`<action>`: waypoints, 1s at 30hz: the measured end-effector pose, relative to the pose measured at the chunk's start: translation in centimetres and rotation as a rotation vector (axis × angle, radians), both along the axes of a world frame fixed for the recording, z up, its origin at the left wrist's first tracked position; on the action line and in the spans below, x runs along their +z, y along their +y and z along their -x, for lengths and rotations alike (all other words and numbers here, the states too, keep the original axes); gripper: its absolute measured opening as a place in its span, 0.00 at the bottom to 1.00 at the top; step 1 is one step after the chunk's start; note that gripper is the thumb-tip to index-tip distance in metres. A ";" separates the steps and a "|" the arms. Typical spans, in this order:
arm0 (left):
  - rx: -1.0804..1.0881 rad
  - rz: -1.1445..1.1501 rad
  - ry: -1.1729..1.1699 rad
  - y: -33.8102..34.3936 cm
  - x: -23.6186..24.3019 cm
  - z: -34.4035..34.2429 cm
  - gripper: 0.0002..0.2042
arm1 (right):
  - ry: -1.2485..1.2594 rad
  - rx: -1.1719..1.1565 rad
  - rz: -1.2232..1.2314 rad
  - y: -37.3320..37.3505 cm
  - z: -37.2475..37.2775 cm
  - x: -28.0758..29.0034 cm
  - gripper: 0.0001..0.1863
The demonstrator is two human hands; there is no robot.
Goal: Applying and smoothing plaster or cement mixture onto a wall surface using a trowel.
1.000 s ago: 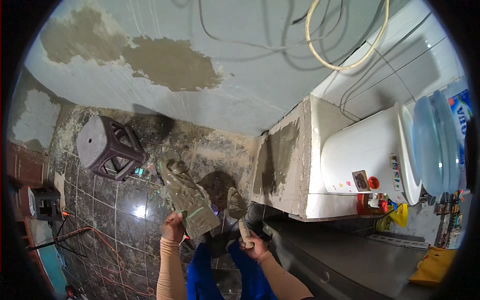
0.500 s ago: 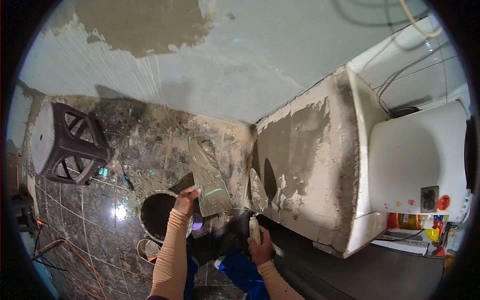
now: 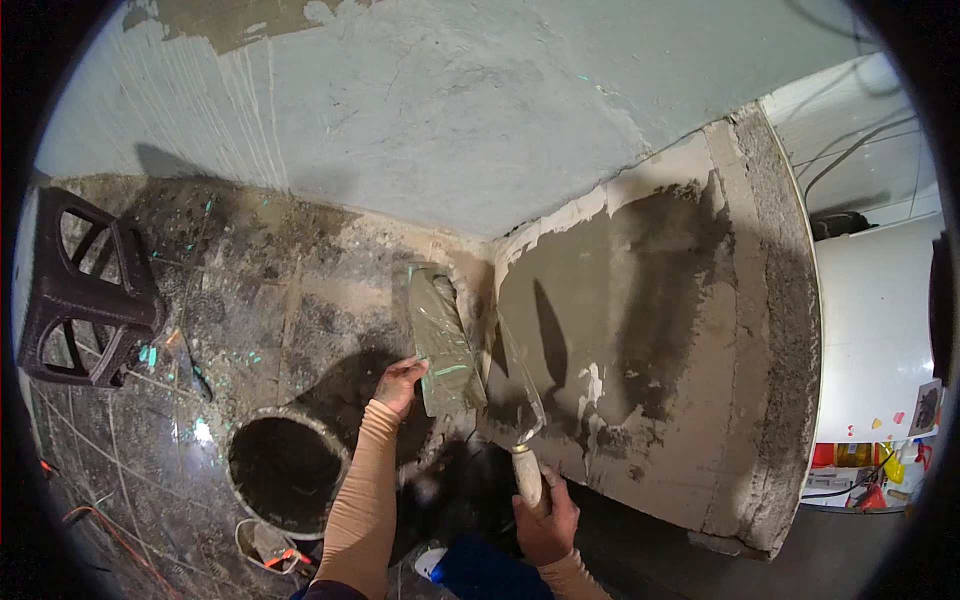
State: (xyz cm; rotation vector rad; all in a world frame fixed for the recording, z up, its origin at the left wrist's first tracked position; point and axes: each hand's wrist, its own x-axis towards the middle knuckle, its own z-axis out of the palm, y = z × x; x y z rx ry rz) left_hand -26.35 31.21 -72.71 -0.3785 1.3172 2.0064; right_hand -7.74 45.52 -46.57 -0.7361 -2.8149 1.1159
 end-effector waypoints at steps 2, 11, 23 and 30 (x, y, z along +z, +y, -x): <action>0.108 0.043 -0.111 2.6 -0.1 1.5 0.31 | -0.114 -0.027 0.026 0.3 2.0 0.4 0.27; -0.086 -0.001 -0.047 8.3 -3.9 9.5 0.31 | 0.077 0.126 -0.179 -0.1 6.9 0.0 0.26; -0.172 0.103 0.038 11.6 -6.3 11.9 0.20 | 0.124 0.199 -0.405 1.9 13.7 -0.1 0.26; 0.018 -0.360 -0.109 13.5 -7.8 12.1 0.09 | 0.123 0.243 -0.383 1.2 15.2 -0.9 0.27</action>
